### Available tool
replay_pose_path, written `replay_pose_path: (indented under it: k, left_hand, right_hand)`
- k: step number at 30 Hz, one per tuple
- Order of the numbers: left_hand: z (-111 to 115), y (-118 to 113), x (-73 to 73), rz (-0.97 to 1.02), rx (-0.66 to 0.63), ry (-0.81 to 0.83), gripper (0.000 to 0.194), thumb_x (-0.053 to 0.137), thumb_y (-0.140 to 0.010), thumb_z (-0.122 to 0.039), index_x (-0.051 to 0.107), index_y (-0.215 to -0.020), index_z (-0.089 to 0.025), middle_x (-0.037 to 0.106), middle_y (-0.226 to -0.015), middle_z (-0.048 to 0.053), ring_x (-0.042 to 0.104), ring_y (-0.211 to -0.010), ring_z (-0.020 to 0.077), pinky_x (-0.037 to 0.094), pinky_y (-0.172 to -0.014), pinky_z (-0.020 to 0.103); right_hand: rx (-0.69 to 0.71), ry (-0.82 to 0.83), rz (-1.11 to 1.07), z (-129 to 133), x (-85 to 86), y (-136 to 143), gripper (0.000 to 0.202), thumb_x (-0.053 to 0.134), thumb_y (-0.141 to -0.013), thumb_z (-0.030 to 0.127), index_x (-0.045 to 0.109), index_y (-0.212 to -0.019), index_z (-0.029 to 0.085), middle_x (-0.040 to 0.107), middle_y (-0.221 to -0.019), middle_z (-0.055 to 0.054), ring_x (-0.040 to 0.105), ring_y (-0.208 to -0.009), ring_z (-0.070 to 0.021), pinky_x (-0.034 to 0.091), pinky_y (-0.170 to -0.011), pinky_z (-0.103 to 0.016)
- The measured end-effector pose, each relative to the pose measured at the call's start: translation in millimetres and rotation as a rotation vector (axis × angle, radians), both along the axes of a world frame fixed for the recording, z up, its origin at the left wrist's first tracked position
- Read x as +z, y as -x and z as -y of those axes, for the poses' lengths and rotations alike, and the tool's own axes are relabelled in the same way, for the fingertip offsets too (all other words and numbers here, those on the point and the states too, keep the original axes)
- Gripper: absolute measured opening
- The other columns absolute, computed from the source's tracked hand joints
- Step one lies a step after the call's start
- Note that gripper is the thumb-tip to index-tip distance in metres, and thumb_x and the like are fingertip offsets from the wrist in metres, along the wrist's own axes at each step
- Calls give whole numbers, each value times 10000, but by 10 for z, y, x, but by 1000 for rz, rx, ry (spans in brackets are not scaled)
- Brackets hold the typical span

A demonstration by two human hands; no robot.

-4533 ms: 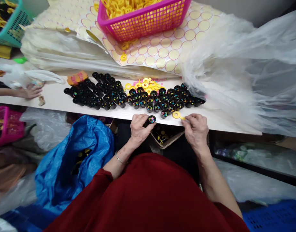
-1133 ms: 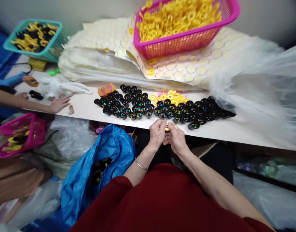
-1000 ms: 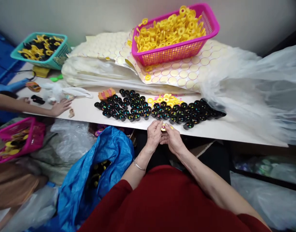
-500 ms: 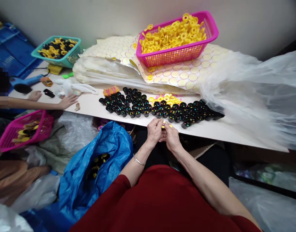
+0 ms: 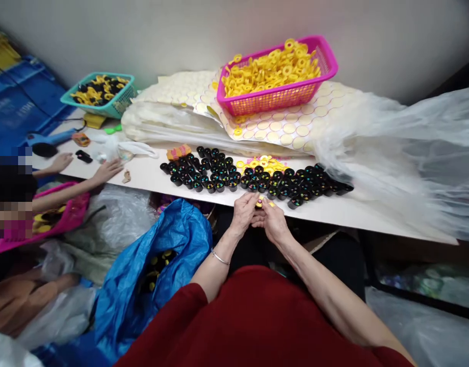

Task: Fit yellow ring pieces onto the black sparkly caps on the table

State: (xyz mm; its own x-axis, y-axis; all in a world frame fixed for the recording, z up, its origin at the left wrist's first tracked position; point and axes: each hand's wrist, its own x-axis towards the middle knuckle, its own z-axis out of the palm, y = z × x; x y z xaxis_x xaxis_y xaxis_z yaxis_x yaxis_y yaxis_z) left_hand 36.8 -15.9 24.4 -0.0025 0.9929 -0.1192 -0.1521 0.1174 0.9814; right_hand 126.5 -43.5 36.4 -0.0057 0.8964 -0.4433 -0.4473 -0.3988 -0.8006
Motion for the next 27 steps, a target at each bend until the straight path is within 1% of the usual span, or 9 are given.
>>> replay_pose_path:
  k: [2,4,7,10,13,15,17,22,27]
  left_hand:
    - [44,65,1,-29,-158,-106,368,690,-677,-462,661,-823,-125,579,-844,22,507,-681,73,421,-616,193]
    - [108,93,1,-101,-275,-213,411,769,-597,-390,668,-903,-135,579,-898,27,483,-645,59,413,-602,197]
    - [223,45,51,-194,-286,-335,380,776,-602,-364,671,-890,-140,581,-873,24,445,-590,50,389,-559,207]
    - [332,-50,176,-205,-261,-443,355,776,-618,-396,679,-847,-143,601,-831,36,519,-699,107,425,-630,245]
    - [419,-136,299,-242,-268,-549,359,785,-615,-401,690,-868,-166,635,-842,50,544,-820,153,450,-763,313]
    - [462,-188,342,-285,-284,-617,353,780,-621,-412,696,-879,-186,649,-845,52,538,-856,169,444,-815,347]
    - [498,-243,356,-326,-303,-678,338,761,-644,-424,698,-889,-200,657,-834,52,530,-862,178,440,-820,359]
    - [599,-358,388,-517,-410,-782,225,651,-751,-413,693,-861,-221,672,-823,57,527,-836,190,415,-853,381]
    - [708,-419,419,-595,-474,-877,159,550,-809,-347,657,-778,-233,671,-822,48,542,-834,188,402,-856,366]
  right_hand:
    - [19,-19,-29,87,20,-70,504,637,-711,575,513,-1007,186,636,-593,24,602,-438,-119,493,-407,-206]
    - [40,-48,-41,214,40,-157,558,620,-705,627,530,-1032,184,661,-662,0,624,-500,-122,512,-445,-217]
    - [130,-103,-73,416,63,-322,690,545,-683,736,550,-1086,176,682,-756,-38,656,-619,-148,542,-523,-253]
    - [125,-137,-90,566,57,-505,753,443,-694,792,584,-1085,165,674,-715,-41,635,-576,-144,533,-523,-267]
    - [7,-175,-86,651,46,-647,608,592,-688,689,640,-1025,185,692,-826,-44,633,-629,-135,542,-560,-273]
    - [5,-205,-89,687,66,-706,560,721,-612,602,667,-1003,205,690,-978,-52,649,-767,-157,560,-656,-301]
    - [18,-227,-97,714,111,-752,581,768,-557,574,682,-1010,222,681,-1052,-53,647,-866,-179,558,-719,-317]
    - [18,-227,-18,766,206,-923,520,830,-503,467,724,-948,220,714,-1008,-55,658,-883,-202,554,-760,-336]
    - [144,-205,90,798,226,-1146,519,868,-419,249,733,-919,221,734,-840,-13,654,-692,-160,564,-644,-318]
